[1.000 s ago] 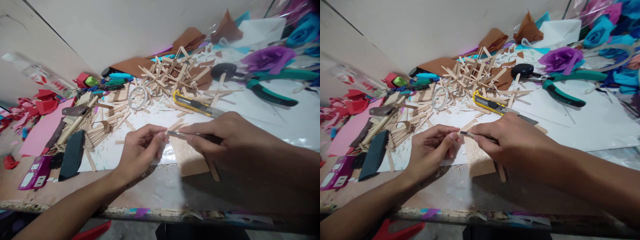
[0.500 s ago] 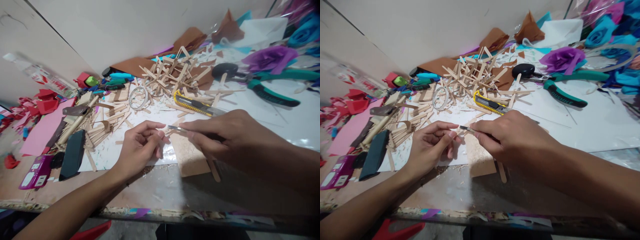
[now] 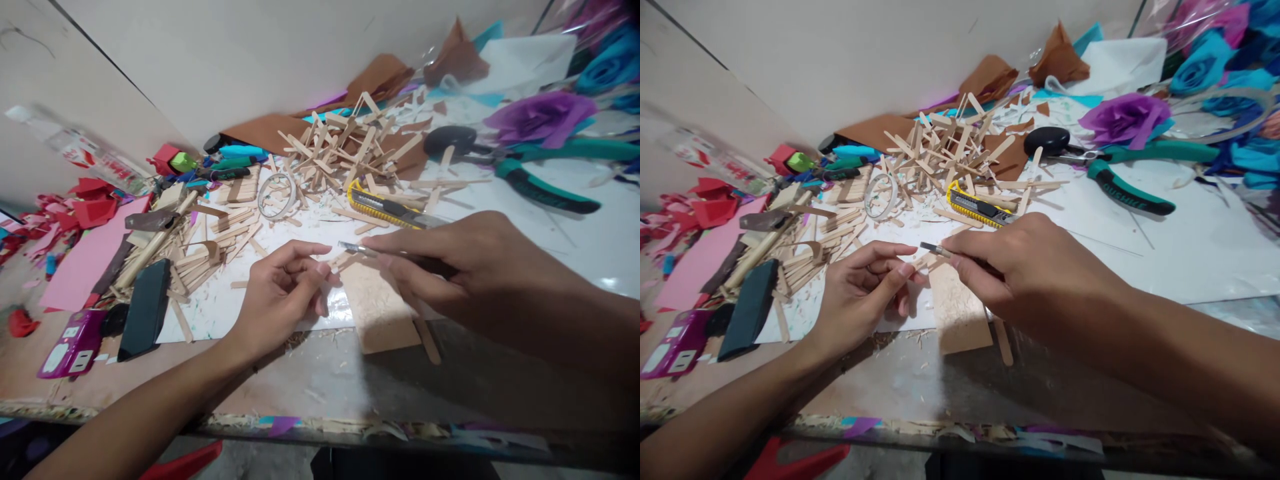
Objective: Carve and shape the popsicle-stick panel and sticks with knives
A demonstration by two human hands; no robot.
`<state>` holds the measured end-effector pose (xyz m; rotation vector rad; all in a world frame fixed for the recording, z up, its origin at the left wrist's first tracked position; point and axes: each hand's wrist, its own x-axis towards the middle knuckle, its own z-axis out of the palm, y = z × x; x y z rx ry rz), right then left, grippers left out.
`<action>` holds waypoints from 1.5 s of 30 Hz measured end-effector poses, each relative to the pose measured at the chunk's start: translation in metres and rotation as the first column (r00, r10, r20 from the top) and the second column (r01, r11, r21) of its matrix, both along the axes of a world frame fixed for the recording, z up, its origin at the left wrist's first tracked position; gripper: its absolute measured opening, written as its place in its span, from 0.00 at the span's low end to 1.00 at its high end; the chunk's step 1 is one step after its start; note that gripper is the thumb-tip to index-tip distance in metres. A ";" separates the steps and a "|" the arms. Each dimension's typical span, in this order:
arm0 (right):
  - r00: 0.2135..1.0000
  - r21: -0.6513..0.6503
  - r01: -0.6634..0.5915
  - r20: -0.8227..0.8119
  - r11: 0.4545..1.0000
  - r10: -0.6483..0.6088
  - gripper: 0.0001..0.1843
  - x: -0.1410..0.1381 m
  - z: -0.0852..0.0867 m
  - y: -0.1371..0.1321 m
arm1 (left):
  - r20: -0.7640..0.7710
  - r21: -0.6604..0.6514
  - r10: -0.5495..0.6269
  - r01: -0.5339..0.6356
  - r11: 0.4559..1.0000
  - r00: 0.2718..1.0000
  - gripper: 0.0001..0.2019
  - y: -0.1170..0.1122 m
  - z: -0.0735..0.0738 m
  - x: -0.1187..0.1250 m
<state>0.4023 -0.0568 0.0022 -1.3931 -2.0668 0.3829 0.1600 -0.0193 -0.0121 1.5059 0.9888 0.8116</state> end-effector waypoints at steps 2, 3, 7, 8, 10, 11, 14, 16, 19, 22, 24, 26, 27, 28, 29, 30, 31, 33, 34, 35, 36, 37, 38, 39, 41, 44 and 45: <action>1.000 -0.008 0.004 -0.021 1.000 -0.004 0.14 -0.001 0.002 -0.001 | -0.001 0.002 -0.005 0.005 1.000 1.000 0.11 0.000 0.000 0.000; 1.000 -0.025 0.003 -0.029 1.000 -0.003 0.14 -0.001 0.002 -0.001 | -0.003 0.003 -0.008 0.008 1.000 1.000 0.12 0.000 0.000 0.000; 0.994 -0.185 0.011 -0.105 0.983 -0.031 0.12 -0.003 0.001 -0.001 | 0.006 -0.008 -0.036 0.036 0.999 0.999 0.14 -0.001 0.000 0.000; 0.989 -0.226 0.015 -0.141 0.974 -0.048 0.12 -0.003 0.001 -0.002 | 0.013 -0.016 -0.038 0.038 0.999 0.999 0.15 -0.002 0.000 0.000; 0.976 -0.279 0.017 -0.203 0.960 -0.076 0.09 -0.006 0.001 -0.003 | 0.020 -0.038 -0.041 0.041 0.998 0.999 0.20 -0.003 0.000 0.001; 0.971 -0.288 0.009 -0.227 0.958 -0.078 0.09 -0.007 0.002 -0.003 | 0.019 -0.049 -0.047 0.048 0.998 0.999 0.22 -0.004 -0.001 0.002; 0.960 -0.291 -0.040 -0.277 0.956 -0.044 0.08 -0.014 0.001 -0.005 | 0.014 -0.065 -0.095 0.096 0.993 0.995 0.25 -0.006 -0.001 0.003; 0.956 -0.300 -0.082 -0.294 0.951 -0.010 0.07 -0.018 0.000 -0.006 | 0.019 -0.088 -0.120 0.121 0.989 0.993 0.26 -0.007 0.000 0.004; 0.955 -0.271 -0.118 -0.296 0.955 0.033 0.08 -0.021 -0.002 -0.006 | 0.047 -0.145 -0.144 0.149 0.978 0.989 0.29 -0.008 0.002 0.003; 0.959 -0.260 -0.124 -0.278 0.958 0.048 0.09 -0.022 -0.004 -0.006 | 0.075 -0.181 -0.153 0.164 0.970 0.985 0.30 -0.008 0.003 0.003; 0.971 -0.259 -0.110 -0.235 0.960 0.048 0.09 -0.023 -0.005 -0.007 | 0.083 -0.190 -0.156 0.169 0.967 0.984 0.29 -0.008 0.004 0.002; 0.983 -0.229 -0.095 -0.178 0.969 0.055 0.08 -0.023 -0.008 -0.008 | 0.083 -0.187 -0.157 0.170 0.968 0.984 0.29 -0.008 0.003 0.001; 0.987 -0.213 -0.091 -0.148 0.973 0.060 0.07 -0.023 -0.009 -0.008 | 0.079 -0.183 -0.158 0.170 0.968 0.984 0.29 -0.007 0.003 0.001; 0.990 -0.204 -0.093 -0.124 0.975 0.069 0.07 -0.022 -0.010 -0.008 | 0.077 -0.178 -0.159 0.170 0.969 0.984 0.29 -0.007 0.003 0.000; 0.992 -0.211 -0.096 -0.102 0.973 0.076 0.06 -0.022 -0.010 -0.008 | 0.077 -0.172 -0.159 0.170 0.970 0.984 0.29 -0.007 0.003 0.000; 0.994 -0.229 -0.092 -0.083 0.969 0.075 0.05 -0.021 -0.010 -0.008 | 0.080 -0.166 -0.159 0.170 0.971 0.984 0.29 -0.007 0.002 0.000; 0.995 -0.261 -0.079 -0.071 0.962 0.063 0.05 -0.020 -0.009 -0.008 | 0.085 -0.160 -0.159 0.171 0.972 0.984 0.28 -0.007 0.002 0.000; 0.997 -0.335 -0.042 -0.069 0.941 0.020 0.05 -0.019 -0.007 -0.007 | 0.093 -0.149 -0.158 0.171 0.974 0.983 0.28 -0.007 0.002 0.000; 0.997 -0.359 -0.026 -0.077 0.933 -0.002 0.06 -0.018 -0.005 -0.007 | 0.093 -0.146 -0.156 0.168 0.975 0.983 0.28 -0.008 0.002 0.000; 0.996 -0.364 -0.020 -0.089 0.931 -0.014 0.06 -0.018 -0.004 -0.008 | 0.090 -0.145 -0.153 0.165 0.976 0.984 0.28 -0.008 0.002 0.001; 0.994 -0.348 -0.025 -0.105 0.937 -0.013 0.07 -0.019 -0.003 -0.008 | 0.088 -0.143 -0.150 0.161 0.976 0.985 0.28 -0.008 0.002 0.001; 0.993 -0.318 -0.039 -0.119 0.947 0.001 0.09 -0.019 -0.002 -0.009 | 0.086 -0.142 -0.146 0.157 0.977 0.986 0.28 -0.008 0.003 0.001; 0.992 -0.275 -0.053 -0.129 0.960 0.018 0.11 -0.020 -0.003 -0.010 | 0.085 -0.141 -0.142 0.153 0.978 0.986 0.28 -0.008 0.003 0.002; 0.990 -0.230 -0.069 -0.135 0.971 0.038 0.12 -0.021 -0.004 -0.011 | 0.085 -0.143 -0.138 0.149 0.978 0.987 0.29 -0.008 0.003 0.002; 0.990 -0.174 -0.084 -0.126 0.981 0.062 0.12 -0.023 -0.005 -0.011 | 0.084 -0.151 -0.136 0.147 0.978 0.987 0.29 -0.008 0.004 0.003; 0.997 -0.216 -0.062 -0.068 0.974 0.049 0.13 -0.027 -0.005 -0.010 | 0.079 -0.161 -0.141 0.152 0.975 0.987 0.30 -0.007 0.004 0.003; 0.998 -0.256 -0.050 -0.043 0.965 0.041 0.13 -0.028 -0.003 -0.009 | 0.079 -0.162 -0.145 0.156 0.974 0.986 0.30 -0.007 0.004 0.003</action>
